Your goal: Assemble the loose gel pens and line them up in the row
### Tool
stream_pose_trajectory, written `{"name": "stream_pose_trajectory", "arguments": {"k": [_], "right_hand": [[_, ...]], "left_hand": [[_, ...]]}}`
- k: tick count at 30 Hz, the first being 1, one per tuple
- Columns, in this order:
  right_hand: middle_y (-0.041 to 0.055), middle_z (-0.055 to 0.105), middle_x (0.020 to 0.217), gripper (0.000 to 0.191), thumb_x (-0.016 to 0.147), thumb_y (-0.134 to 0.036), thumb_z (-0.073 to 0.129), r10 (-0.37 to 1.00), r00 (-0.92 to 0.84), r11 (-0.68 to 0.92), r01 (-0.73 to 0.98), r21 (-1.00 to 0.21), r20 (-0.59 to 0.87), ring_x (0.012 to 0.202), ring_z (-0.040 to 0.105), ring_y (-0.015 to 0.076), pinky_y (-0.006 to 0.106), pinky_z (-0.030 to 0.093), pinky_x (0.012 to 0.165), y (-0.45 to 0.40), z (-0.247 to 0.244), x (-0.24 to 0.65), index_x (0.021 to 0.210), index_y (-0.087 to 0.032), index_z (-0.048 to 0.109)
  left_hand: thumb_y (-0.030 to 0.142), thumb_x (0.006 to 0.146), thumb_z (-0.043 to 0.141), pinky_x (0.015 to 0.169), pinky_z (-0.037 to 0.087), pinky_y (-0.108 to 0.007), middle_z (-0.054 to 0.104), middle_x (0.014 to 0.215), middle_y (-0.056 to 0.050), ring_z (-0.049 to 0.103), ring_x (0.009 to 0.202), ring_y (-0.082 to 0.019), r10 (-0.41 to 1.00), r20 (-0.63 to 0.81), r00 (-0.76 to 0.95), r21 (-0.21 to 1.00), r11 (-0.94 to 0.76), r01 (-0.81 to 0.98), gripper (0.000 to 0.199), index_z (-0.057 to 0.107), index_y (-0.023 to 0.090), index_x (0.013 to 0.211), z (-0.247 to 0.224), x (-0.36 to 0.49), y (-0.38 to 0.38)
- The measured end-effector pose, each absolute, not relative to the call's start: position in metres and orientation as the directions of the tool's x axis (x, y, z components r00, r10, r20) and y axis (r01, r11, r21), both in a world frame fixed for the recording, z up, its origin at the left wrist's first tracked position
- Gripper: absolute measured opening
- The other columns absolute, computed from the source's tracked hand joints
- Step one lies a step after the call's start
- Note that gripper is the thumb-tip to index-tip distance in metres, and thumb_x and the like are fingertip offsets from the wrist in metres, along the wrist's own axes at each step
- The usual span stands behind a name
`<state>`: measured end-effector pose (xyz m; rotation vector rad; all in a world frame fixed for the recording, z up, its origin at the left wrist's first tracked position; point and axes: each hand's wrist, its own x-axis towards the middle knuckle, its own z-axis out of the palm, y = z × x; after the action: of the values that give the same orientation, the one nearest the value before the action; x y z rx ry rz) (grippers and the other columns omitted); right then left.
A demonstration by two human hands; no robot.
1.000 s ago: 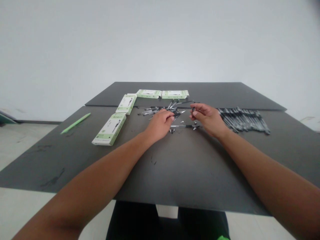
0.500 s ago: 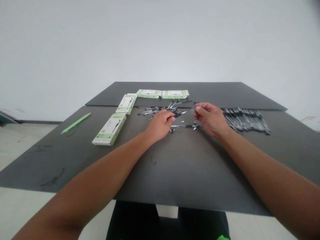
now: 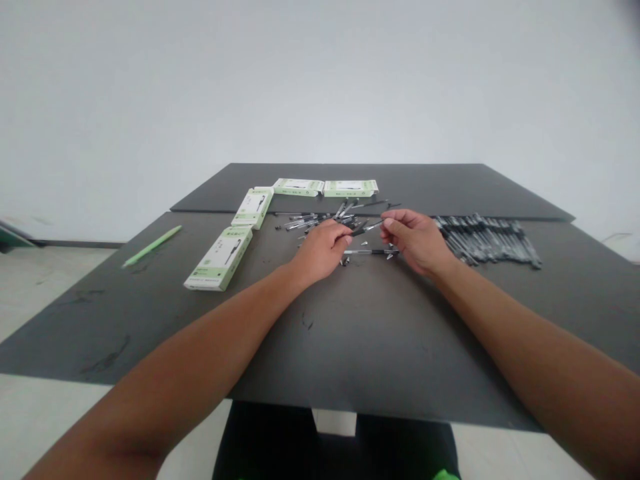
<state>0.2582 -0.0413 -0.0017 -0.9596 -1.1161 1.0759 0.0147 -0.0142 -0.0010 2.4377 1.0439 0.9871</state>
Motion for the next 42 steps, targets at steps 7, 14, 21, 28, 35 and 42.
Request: {"name": "stream_pose_trajectory", "arguments": {"k": [7,14,21,28,35,42], "right_hand": [[0.0003,0.073,0.078,0.040,0.075,-0.046,0.098,0.973,0.077,0.226,-0.107,-0.968,0.218,0.071,0.067,0.0156,0.030,0.057,0.066,-0.042,-0.004,0.257,0.099,-0.022,0.078],[0.0008,0.074,0.079,0.039,0.075,-0.047,0.098,0.971,0.067,0.235,-0.091,-0.968,0.230,0.071,0.067,0.0152,0.030,0.058,0.065,-0.041,-0.008,0.256,0.098,-0.021,0.080],[0.0011,0.075,0.080,0.038,0.077,-0.048,0.098,0.969,0.052,0.246,-0.073,-0.966,0.243,0.072,0.067,0.0149,0.029,0.058,0.066,-0.043,-0.008,0.256,0.099,-0.021,0.082],[0.0006,0.074,0.079,0.038,0.078,-0.048,0.097,0.967,0.046,0.254,-0.035,-0.967,0.252,0.069,0.065,0.0147,0.029,0.056,0.062,-0.043,-0.008,0.257,0.100,-0.022,0.083],[0.0028,0.075,0.085,0.042,0.082,-0.060,0.093,0.979,0.012,0.204,-0.141,-0.969,0.204,0.072,0.066,0.0169,0.032,0.056,0.064,-0.051,0.004,0.252,0.101,-0.024,0.081],[0.0028,0.071,0.083,0.040,0.087,-0.062,0.088,0.982,-0.126,0.096,-0.298,-0.950,0.139,0.067,0.061,0.0175,0.032,0.049,0.060,-0.062,0.018,0.246,0.095,-0.024,0.076]], "left_hand": [[0.021,0.105,0.062,0.096,0.056,-0.038,0.076,0.103,-0.007,0.072,0.102,-0.022,0.728,0.468,0.501,0.522,-0.685,0.508,0.019,0.080,0.020,0.108,0.001,0.015,-0.016],[0.023,0.105,0.062,0.099,0.056,-0.039,0.077,0.104,-0.007,0.072,0.103,-0.023,0.714,0.474,0.515,0.517,-0.699,0.494,0.019,0.081,0.020,0.110,0.000,0.016,-0.015],[0.024,0.106,0.060,0.098,0.056,-0.039,0.077,0.104,-0.008,0.072,0.103,-0.023,0.713,0.475,0.515,0.518,-0.700,0.492,0.022,0.081,0.019,0.111,0.002,0.016,-0.016],[0.026,0.106,0.060,0.096,0.056,-0.039,0.076,0.103,-0.007,0.071,0.102,-0.023,0.701,0.476,0.532,0.503,-0.713,0.489,0.021,0.081,0.021,0.110,0.002,0.016,-0.015],[0.025,0.107,0.060,0.096,0.055,-0.039,0.075,0.101,-0.007,0.070,0.100,-0.022,0.690,0.509,0.515,0.508,-0.723,0.468,0.022,0.081,0.021,0.111,0.006,0.015,-0.019],[0.030,0.110,0.058,0.099,0.056,-0.039,0.076,0.109,-0.008,0.070,0.105,-0.022,0.649,0.590,0.481,0.512,-0.761,0.399,0.024,0.079,0.021,0.118,0.009,0.015,-0.024]]}}
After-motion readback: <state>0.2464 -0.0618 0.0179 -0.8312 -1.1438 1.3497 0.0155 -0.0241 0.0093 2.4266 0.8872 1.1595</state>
